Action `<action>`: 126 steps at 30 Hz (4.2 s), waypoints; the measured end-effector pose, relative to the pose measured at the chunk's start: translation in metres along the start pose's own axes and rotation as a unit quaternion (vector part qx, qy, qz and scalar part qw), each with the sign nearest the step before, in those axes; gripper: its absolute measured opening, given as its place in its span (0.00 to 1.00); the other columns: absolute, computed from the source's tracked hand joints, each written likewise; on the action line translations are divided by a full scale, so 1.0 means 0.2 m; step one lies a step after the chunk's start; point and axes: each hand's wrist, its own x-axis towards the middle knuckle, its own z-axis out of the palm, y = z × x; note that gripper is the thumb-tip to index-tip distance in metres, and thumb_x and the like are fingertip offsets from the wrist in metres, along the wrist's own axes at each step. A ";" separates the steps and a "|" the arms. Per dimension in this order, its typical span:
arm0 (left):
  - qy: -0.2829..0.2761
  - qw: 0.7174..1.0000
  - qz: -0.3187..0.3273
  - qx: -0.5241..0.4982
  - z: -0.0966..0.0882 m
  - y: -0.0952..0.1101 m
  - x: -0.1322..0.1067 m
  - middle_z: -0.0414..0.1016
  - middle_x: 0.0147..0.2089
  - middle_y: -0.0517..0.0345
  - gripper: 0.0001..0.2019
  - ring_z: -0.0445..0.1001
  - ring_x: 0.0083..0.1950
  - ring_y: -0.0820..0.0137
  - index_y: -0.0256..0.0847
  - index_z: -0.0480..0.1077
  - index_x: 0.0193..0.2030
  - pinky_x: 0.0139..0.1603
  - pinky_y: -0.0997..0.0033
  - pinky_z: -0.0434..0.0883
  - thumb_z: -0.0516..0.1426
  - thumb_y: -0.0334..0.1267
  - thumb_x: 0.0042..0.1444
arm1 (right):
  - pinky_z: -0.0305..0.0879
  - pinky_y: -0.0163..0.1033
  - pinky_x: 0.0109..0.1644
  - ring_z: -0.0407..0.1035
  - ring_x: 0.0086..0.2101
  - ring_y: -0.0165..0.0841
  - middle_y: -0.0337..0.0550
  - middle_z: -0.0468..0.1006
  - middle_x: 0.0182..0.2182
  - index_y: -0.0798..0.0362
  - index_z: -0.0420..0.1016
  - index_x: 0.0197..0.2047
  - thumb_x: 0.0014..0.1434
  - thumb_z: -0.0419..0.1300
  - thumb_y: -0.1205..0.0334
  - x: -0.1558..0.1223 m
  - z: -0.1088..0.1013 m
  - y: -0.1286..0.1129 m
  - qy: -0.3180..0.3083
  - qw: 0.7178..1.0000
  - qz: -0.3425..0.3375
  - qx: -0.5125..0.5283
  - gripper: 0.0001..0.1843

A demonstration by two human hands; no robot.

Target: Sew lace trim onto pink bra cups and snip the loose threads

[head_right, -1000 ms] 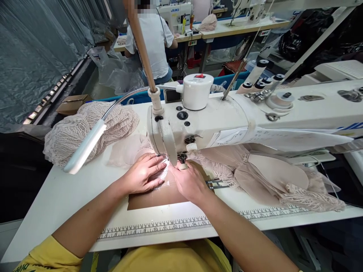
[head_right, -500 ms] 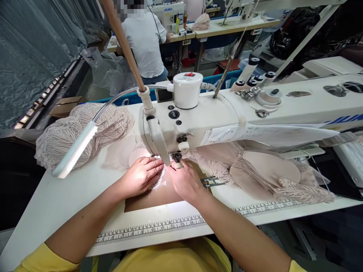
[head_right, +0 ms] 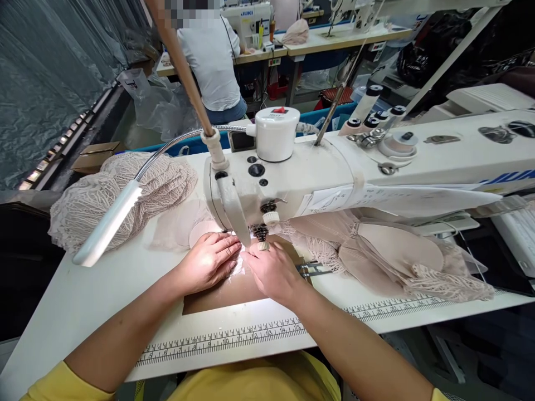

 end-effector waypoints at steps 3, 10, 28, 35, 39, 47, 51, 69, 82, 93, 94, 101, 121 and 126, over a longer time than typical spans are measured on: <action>-0.010 1.000 -0.007 0.009 0.00 0.00 0.01 0.71 0.58 0.45 0.18 0.68 0.54 0.57 0.33 0.68 0.56 0.51 0.55 0.66 0.48 0.39 0.65 | 0.51 0.38 0.32 0.60 0.28 0.31 0.42 0.74 0.33 0.52 0.77 0.46 0.60 0.51 0.72 0.01 0.00 -0.01 0.005 1.000 0.013 -0.012 0.17; -0.010 0.999 -0.029 0.019 0.00 -0.01 0.02 0.69 0.59 0.44 0.20 0.67 0.54 0.55 0.35 0.67 0.59 0.51 0.54 0.64 0.48 0.42 0.65 | 0.54 0.38 0.33 0.64 0.30 0.32 0.44 0.76 0.34 0.53 0.76 0.49 0.59 0.51 0.72 0.01 0.00 0.00 0.022 0.999 0.033 -0.018 0.19; 0.004 0.999 -0.026 -0.024 0.00 0.02 0.01 0.69 0.59 0.44 0.19 0.68 0.53 0.57 0.35 0.68 0.56 0.53 0.55 0.65 0.49 0.42 0.64 | 0.52 0.39 0.36 0.60 0.31 0.33 0.42 0.72 0.30 0.54 0.75 0.39 0.59 0.50 0.73 -0.03 -0.01 -0.01 -0.009 0.999 -0.043 -0.003 0.14; -0.018 1.000 -0.015 0.004 0.00 0.00 0.01 0.71 0.58 0.45 0.17 0.68 0.51 0.59 0.34 0.68 0.57 0.49 0.57 0.65 0.47 0.37 0.66 | 0.50 0.39 0.35 0.61 0.31 0.32 0.42 0.73 0.31 0.54 0.75 0.41 0.58 0.51 0.74 -0.03 0.01 -0.01 0.003 1.000 -0.031 -0.003 0.14; -0.029 0.999 -0.020 0.023 0.01 -0.01 0.02 0.70 0.59 0.46 0.18 0.67 0.51 0.59 0.34 0.68 0.57 0.49 0.57 0.63 0.47 0.38 0.66 | 0.49 0.39 0.33 0.60 0.28 0.31 0.42 0.74 0.31 0.55 0.76 0.43 0.56 0.52 0.75 -0.01 0.00 -0.01 0.006 1.000 -0.008 -0.017 0.16; -0.008 1.000 -0.002 0.019 0.01 -0.04 0.03 0.72 0.57 0.49 0.15 0.66 0.53 0.60 0.37 0.69 0.55 0.52 0.58 0.62 0.48 0.34 0.66 | 0.51 0.40 0.33 0.64 0.31 0.34 0.45 0.77 0.37 0.53 0.78 0.48 0.56 0.53 0.74 0.04 0.01 -0.02 0.006 0.997 0.045 -0.067 0.20; -0.002 1.000 -0.009 0.022 0.01 -0.07 0.03 0.73 0.55 0.49 0.15 0.66 0.53 0.60 0.38 0.69 0.55 0.51 0.58 0.62 0.49 0.34 0.65 | 0.53 0.40 0.34 0.65 0.33 0.35 0.47 0.78 0.39 0.51 0.77 0.49 0.55 0.53 0.74 0.05 0.02 -0.03 -0.008 0.995 0.074 -0.061 0.21; -0.046 0.994 -0.048 0.091 -0.04 -0.06 0.03 0.69 0.58 0.45 0.19 0.66 0.55 0.57 0.39 0.65 0.59 0.51 0.56 0.62 0.45 0.42 0.67 | 0.61 0.38 0.37 0.69 0.35 0.33 0.39 0.79 0.38 0.48 0.75 0.53 0.60 0.51 0.72 0.03 0.01 0.01 0.023 0.998 0.060 -0.008 0.22; -0.059 0.992 -0.053 0.094 -0.05 -0.06 0.03 0.69 0.59 0.44 0.20 0.65 0.56 0.56 0.38 0.64 0.60 0.50 0.55 0.62 0.45 0.43 0.66 | 0.63 0.39 0.39 0.71 0.34 0.34 0.42 0.80 0.38 0.49 0.75 0.54 0.62 0.51 0.69 0.03 0.00 0.01 0.009 0.997 0.073 -0.022 0.20; -0.053 0.992 -0.062 0.094 -0.04 -0.06 0.03 0.68 0.59 0.43 0.20 0.65 0.58 0.55 0.37 0.64 0.60 0.51 0.55 0.62 0.46 0.44 0.66 | 0.61 0.39 0.38 0.70 0.34 0.34 0.42 0.79 0.39 0.48 0.74 0.54 0.62 0.51 0.68 0.02 0.02 0.02 0.018 0.997 0.064 -0.025 0.20; -0.055 0.992 -0.066 0.094 -0.05 -0.05 0.03 0.68 0.59 0.43 0.21 0.65 0.57 0.55 0.37 0.64 0.60 0.51 0.55 0.62 0.47 0.45 0.66 | 0.61 0.39 0.38 0.70 0.34 0.34 0.42 0.79 0.39 0.48 0.75 0.54 0.62 0.51 0.68 0.02 0.02 0.02 0.017 0.997 0.068 -0.021 0.20; -0.107 0.986 -0.107 0.065 -0.13 0.02 0.02 0.71 0.52 0.42 0.24 0.69 0.50 0.56 0.34 0.69 0.53 0.43 0.60 0.69 0.48 0.52 0.64 | 0.61 0.38 0.38 0.70 0.34 0.35 0.43 0.80 0.35 0.51 0.76 0.52 0.62 0.51 0.68 0.02 0.00 0.02 0.026 0.997 0.070 -0.022 0.18; -0.056 0.977 -0.077 -0.190 -0.11 0.05 -0.01 0.76 0.37 0.54 0.08 0.73 0.41 0.68 0.39 0.70 0.37 0.44 0.69 0.70 0.51 0.35 0.63 | 0.63 0.36 0.40 0.71 0.38 0.33 0.45 0.78 0.44 0.51 0.72 0.54 0.58 0.52 0.73 0.01 -0.02 0.04 0.003 0.995 0.049 0.092 0.22; -0.060 0.980 -0.047 -0.186 -0.11 0.05 0.00 0.76 0.38 0.54 0.11 0.74 0.41 0.69 0.39 0.71 0.39 0.46 0.68 0.70 0.49 0.38 0.65 | 0.60 0.34 0.36 0.68 0.33 0.30 0.41 0.76 0.32 0.52 0.76 0.35 0.59 0.55 0.70 0.01 -0.01 0.02 -0.006 0.993 -0.002 0.116 0.09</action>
